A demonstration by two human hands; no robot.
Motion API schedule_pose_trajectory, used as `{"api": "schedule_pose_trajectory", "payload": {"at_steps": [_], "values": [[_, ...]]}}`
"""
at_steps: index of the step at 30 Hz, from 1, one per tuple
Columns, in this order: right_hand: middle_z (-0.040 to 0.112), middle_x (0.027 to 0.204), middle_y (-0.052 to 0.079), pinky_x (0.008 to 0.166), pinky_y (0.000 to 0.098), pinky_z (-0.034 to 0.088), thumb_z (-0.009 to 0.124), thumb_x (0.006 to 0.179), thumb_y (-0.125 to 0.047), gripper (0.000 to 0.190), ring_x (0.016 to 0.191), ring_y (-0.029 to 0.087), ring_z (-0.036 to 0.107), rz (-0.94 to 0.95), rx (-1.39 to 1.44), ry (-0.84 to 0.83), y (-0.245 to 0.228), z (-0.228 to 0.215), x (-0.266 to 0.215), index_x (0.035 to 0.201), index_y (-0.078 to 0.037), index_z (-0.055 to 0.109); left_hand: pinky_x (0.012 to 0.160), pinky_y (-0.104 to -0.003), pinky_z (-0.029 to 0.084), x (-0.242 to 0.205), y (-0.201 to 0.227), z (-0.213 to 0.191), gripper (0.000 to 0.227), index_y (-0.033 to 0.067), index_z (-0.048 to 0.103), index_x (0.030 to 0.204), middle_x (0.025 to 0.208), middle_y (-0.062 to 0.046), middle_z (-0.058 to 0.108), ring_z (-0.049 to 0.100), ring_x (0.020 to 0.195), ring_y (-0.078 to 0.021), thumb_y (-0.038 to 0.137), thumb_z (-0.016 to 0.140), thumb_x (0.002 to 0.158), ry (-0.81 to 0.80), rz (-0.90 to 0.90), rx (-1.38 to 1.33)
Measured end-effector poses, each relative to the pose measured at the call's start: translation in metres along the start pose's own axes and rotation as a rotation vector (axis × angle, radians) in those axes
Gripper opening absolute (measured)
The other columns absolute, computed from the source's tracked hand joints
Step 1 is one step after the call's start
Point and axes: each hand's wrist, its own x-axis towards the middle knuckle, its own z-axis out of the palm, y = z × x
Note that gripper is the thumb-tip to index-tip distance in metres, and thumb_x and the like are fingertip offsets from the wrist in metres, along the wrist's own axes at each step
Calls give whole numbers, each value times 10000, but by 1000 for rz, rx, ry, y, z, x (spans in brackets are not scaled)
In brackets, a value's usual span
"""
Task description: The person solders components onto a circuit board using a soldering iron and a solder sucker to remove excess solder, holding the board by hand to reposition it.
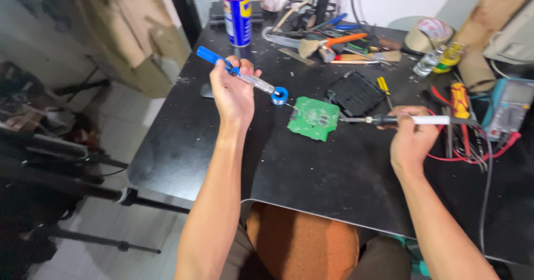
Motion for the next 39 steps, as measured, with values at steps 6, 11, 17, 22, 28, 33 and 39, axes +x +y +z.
{"api": "schedule_pose_trajectory", "payload": {"at_steps": [6,11,17,22,28,33,39], "values": [[654,917,145,694,323,611,486,1006,25,61,728,187,667,52,-4,-2,1,0,3,978,35,538,1159,-550,458,-10,-41,10,146,82,506,1117,1018,-48,564,586,1037,-200,221,461,1126,-55,-150,204],[652,919,143,699,309,604,484,997,29,63,726,178,670,50,1,-31,-1,1,2,968,33,541,1123,-531,483,-26,-66,13,155,88,490,1153,1028,-72,576,634,1187,-319,237,470,1119,-128,-263,239],[649,912,135,707,294,591,489,988,40,55,722,164,658,40,11,-69,-2,1,1,976,34,543,1136,-554,458,-35,-77,18,212,125,408,1221,1241,-130,604,533,1422,-371,309,449,1126,-167,-286,352],[647,916,133,713,290,590,493,991,42,51,731,158,654,38,25,-73,-1,1,1,980,34,542,1081,-618,482,-37,-78,22,233,148,376,1214,1411,-174,578,489,1449,-349,352,408,1104,-137,-317,420],[644,921,133,722,289,588,489,992,42,56,740,155,651,34,22,-87,0,1,0,980,35,543,1078,-603,507,-41,-80,22,205,149,380,1210,1270,-143,619,589,1330,-339,331,405,1119,-170,-306,446],[635,935,128,740,291,592,502,1006,36,41,771,148,642,25,46,-93,0,2,-1,991,33,540,1030,-545,559,-44,-84,22,210,130,402,1223,1073,-83,580,674,1130,-278,308,439,1118,-162,-324,473],[638,926,125,733,286,588,502,1008,34,49,765,150,648,26,27,-90,-3,2,-1,988,32,547,1015,-533,563,-46,-81,27,251,124,412,1233,1065,-72,572,670,1103,-255,332,465,1105,-164,-327,505]]}}
